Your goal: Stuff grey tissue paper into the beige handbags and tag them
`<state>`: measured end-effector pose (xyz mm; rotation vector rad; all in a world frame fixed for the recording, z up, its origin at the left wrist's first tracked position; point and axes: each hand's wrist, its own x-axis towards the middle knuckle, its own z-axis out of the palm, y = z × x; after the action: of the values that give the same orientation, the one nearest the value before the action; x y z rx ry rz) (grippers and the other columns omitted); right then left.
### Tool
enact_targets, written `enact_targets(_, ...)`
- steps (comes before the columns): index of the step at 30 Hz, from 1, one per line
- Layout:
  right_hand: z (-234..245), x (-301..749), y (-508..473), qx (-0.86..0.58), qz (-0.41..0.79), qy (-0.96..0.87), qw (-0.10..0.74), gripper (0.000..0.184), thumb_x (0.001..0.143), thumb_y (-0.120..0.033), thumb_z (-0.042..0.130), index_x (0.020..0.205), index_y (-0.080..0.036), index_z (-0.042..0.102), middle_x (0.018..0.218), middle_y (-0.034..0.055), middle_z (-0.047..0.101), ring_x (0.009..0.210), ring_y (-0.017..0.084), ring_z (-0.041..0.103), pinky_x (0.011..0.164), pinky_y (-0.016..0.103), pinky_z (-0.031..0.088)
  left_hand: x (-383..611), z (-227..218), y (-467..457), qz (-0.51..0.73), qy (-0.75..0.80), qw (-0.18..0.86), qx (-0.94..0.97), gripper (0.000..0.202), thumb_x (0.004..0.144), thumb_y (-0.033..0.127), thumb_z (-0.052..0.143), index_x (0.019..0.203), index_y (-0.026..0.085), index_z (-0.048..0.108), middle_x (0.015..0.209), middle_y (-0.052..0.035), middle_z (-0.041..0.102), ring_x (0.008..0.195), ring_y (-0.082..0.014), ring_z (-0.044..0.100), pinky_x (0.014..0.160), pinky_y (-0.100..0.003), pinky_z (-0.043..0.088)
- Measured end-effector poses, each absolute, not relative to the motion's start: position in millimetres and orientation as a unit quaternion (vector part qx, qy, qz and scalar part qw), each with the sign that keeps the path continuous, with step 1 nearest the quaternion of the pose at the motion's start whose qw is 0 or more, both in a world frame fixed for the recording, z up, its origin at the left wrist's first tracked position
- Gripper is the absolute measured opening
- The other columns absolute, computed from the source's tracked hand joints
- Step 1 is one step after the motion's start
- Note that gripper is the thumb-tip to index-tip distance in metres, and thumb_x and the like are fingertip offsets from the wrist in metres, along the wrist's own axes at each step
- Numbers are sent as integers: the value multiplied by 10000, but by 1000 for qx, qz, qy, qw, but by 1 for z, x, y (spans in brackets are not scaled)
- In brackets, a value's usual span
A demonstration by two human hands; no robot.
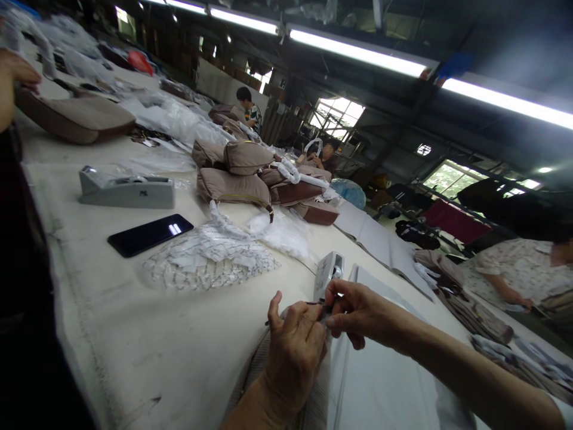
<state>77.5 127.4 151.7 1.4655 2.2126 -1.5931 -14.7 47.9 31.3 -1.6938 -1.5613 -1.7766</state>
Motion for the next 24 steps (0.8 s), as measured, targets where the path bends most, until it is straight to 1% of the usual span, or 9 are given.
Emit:
enact_targets(4, 151, 76, 129, 482, -500, 719, 31, 242, 643, -146, 596, 828, -191, 446, 537, -67, 597, 336, 69, 464, 307, 146, 309, -14, 29, 50, -622, -519, 114, -576, 197, 874, 124, 490, 689, 169, 536, 795, 11, 676, 826, -156, 590, 1058, -534, 199)
enact_targets(7, 152, 76, 126, 489, -493, 719, 28, 222, 642, -143, 595, 806, -190, 453, 526, -64, 594, 341, 69, 464, 310, 146, 310, -16, 28, 49, -599, -530, 93, -593, 168, 873, 105, 473, 723, 167, 520, 771, 6, 652, 829, -167, 583, 1037, -535, 228)
enact_targets(11, 154, 80, 115, 508, -508, 694, -29, 197, 640, -177, 623, 732, -182, 449, 514, -53, 585, 353, 64, 462, 330, 153, 334, -19, 26, 48, -574, -544, 70, -608, 96, 860, 96, 469, 826, 170, 518, 812, -8, 640, 825, -177, 568, 990, -499, 276)
enact_targets(14, 155, 84, 105, 528, -528, 662, -68, 231, 630, -198, 654, 710, -178, 439, 509, -47, 581, 374, 69, 479, 357, 163, 367, -19, 25, 48, -580, -540, 77, -605, 104, 864, 104, 439, 843, 168, 518, 783, -17, 626, 785, -179, 562, 924, -458, 320)
enact_targets(16, 155, 87, 101, 521, -543, 652, -92, 257, 635, -228, 679, 708, -173, 439, 534, -38, 592, 401, 69, 496, 381, 165, 382, -19, 26, 48, -583, -539, 79, -603, 113, 865, 103, 436, 840, 170, 524, 779, -16, 629, 781, -175, 561, 922, -446, 317)
enact_targets(19, 154, 90, 99, 481, -579, 647, -119, 318, 647, -301, 716, 721, -171, 436, 575, -27, 609, 413, 60, 497, 401, 164, 386, -20, 28, 46, -594, -537, 75, -594, 125, 867, 103, 451, 818, 174, 541, 854, -30, 650, 833, -172, 566, 962, -449, 291)
enact_targets(22, 151, 89, 100, 466, -590, 650, -116, 351, 648, -334, 736, 713, -171, 433, 581, -23, 614, 398, 57, 491, 392, 163, 378, -19, 28, 46, -604, -535, 99, -583, 116, 861, 111, 485, 792, 165, 561, 1014, -78, 644, 910, -183, 572, 983, -458, 286)
enact_targets(24, 146, 89, 102, 466, -588, 651, -112, 360, 646, -343, 744, 708, -170, 434, 586, -21, 617, 393, 60, 495, 387, 164, 378, -17, 25, 48, -608, -530, 121, -578, 131, 858, 108, 493, 766, 163, 567, 1085, -85, 635, 929, -186, 571, 994, -460, 282)
